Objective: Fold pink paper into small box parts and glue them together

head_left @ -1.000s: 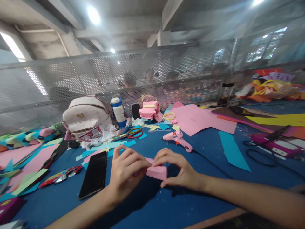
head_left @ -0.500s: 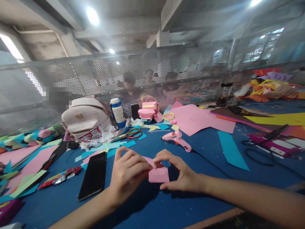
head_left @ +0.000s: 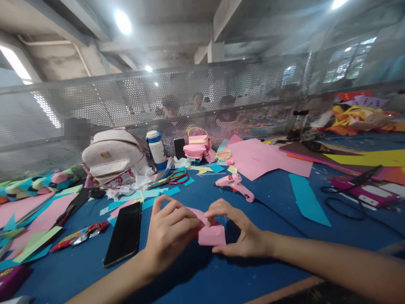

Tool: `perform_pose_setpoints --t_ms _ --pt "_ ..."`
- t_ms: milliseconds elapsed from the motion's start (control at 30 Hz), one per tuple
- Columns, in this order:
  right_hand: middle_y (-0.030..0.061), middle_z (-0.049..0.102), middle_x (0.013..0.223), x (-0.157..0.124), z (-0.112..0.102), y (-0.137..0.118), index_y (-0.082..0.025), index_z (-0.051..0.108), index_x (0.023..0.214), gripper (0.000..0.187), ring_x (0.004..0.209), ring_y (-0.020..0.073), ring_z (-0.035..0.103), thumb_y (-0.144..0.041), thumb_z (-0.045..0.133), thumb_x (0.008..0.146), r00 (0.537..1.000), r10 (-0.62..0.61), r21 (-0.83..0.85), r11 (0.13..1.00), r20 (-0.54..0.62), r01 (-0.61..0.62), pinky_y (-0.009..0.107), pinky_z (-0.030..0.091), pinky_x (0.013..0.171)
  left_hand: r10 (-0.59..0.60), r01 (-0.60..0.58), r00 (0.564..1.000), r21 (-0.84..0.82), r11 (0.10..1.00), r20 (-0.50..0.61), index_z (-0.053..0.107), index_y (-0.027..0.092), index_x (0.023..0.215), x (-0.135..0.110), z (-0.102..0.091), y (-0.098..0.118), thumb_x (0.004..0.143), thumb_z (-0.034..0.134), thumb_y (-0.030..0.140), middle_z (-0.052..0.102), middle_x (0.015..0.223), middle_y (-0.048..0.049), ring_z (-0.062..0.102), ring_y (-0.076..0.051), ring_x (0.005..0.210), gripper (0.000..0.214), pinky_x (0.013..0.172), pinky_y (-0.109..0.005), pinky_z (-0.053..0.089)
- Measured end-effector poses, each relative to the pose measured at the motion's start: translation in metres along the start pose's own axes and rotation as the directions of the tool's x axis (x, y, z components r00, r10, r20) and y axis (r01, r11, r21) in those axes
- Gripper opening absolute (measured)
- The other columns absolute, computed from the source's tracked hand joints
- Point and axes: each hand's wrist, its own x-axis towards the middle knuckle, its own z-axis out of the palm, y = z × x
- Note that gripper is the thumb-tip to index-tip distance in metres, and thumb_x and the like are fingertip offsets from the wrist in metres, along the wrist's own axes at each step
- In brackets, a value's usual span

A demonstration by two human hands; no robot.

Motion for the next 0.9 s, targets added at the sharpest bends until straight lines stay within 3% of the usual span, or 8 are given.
perform_pose_setpoints --t_ms 900 --pt "0.0044 0.06 0.1 -0.0053 -0.0037 0.0079 -0.022 0.049 0.127 0.061 0.095 0.0198 0.055 -0.023 0.081 0.075 0.997 0.031 0.018 0.999 -0.074 -0.03 0.037 0.043 0.089 -0.031 0.032 0.999 0.031 0.999 -0.029 0.07 0.027 0.082 0.0005 -0.0003 -0.007 0.086 0.069 0.019 0.073 0.074 0.0073 0.059 -0.013 0.067 0.009 0.087 -0.04 0.027"
